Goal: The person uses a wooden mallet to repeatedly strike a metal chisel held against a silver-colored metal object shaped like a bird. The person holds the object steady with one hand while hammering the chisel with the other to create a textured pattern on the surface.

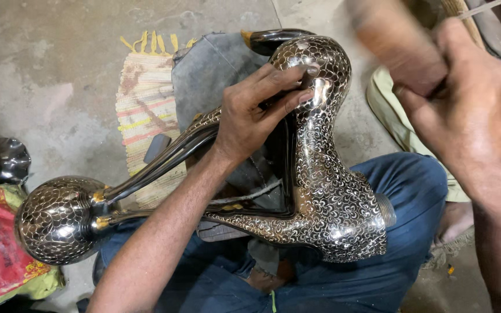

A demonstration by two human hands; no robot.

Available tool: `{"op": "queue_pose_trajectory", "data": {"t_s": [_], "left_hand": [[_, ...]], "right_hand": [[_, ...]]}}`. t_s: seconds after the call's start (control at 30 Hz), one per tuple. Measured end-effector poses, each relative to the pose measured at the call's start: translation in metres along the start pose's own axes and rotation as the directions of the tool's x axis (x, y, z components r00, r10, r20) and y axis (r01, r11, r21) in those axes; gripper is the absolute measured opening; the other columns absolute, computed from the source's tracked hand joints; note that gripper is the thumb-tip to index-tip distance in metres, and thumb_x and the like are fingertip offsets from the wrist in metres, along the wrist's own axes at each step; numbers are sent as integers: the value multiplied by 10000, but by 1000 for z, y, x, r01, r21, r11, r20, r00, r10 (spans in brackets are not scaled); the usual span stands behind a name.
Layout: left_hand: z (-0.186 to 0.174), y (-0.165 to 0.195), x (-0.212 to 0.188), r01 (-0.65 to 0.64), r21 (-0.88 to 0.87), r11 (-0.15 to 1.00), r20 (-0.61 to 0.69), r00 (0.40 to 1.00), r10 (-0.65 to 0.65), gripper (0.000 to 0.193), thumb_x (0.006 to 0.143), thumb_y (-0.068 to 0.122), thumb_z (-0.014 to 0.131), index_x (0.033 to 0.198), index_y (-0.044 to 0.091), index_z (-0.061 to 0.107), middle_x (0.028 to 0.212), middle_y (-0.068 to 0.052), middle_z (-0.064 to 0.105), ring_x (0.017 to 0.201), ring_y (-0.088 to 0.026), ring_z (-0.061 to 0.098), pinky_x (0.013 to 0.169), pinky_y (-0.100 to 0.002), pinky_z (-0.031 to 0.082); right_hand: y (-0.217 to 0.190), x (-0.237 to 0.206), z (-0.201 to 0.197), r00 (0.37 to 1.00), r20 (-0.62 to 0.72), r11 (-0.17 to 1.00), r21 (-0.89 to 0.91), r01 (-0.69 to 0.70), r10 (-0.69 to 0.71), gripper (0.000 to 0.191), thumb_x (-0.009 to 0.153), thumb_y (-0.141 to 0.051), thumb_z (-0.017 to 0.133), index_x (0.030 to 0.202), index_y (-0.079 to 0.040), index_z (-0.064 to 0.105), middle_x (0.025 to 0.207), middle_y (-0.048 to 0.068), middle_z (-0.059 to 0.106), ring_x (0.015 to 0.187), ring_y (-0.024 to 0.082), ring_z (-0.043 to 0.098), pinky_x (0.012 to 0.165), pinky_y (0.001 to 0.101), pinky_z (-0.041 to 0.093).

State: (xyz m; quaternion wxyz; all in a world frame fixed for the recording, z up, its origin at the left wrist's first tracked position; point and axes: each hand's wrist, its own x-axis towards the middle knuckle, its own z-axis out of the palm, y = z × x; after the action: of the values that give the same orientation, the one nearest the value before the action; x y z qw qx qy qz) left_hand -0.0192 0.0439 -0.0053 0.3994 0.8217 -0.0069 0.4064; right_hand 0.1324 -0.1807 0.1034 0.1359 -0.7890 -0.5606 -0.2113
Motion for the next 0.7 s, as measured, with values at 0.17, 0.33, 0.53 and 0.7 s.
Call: {"op": "queue_pose_trajectory", "data": {"t_s": [0.17,0.33,0.53,0.7], "left_hand": [[-2,5,1,-4,24,1000,1,1000,4,350,958,148,818,1286,108,702,1060,-43,743,913,-151,747,782,-267,649],[-7,16,9,33,33,999,-1,999,-33,326,951,153,827,1256,110,721,1020,-37,755,876,-144,742,727,-268,614],[21,28,39,-55,71,996,9,998,55,285,967,181,806,1218,82,714,1105,-63,762,977,-162,774,846,-287,656],[27,22,45,-50,126,991,29,998,47,351,946,199,824,1251,86,692,1095,-64,772,965,-161,790,837,-275,673]], "right_hand": [[1,-6,8,997,26,996,-48,-69,70,335,844,15,824,1019,-22,541,911,177,605,862,374,630,795,507,511],[12,-15,27,991,48,991,-56,-124,127,270,916,-3,793,1056,-7,563,842,173,630,800,363,649,730,488,526],[23,-10,72,949,167,950,114,-290,269,353,880,-90,810,1116,-3,562,911,203,692,834,381,702,739,496,558],[30,-16,83,968,43,964,88,-249,246,379,810,-109,840,1134,-41,657,947,166,721,783,332,711,697,486,571]]}}
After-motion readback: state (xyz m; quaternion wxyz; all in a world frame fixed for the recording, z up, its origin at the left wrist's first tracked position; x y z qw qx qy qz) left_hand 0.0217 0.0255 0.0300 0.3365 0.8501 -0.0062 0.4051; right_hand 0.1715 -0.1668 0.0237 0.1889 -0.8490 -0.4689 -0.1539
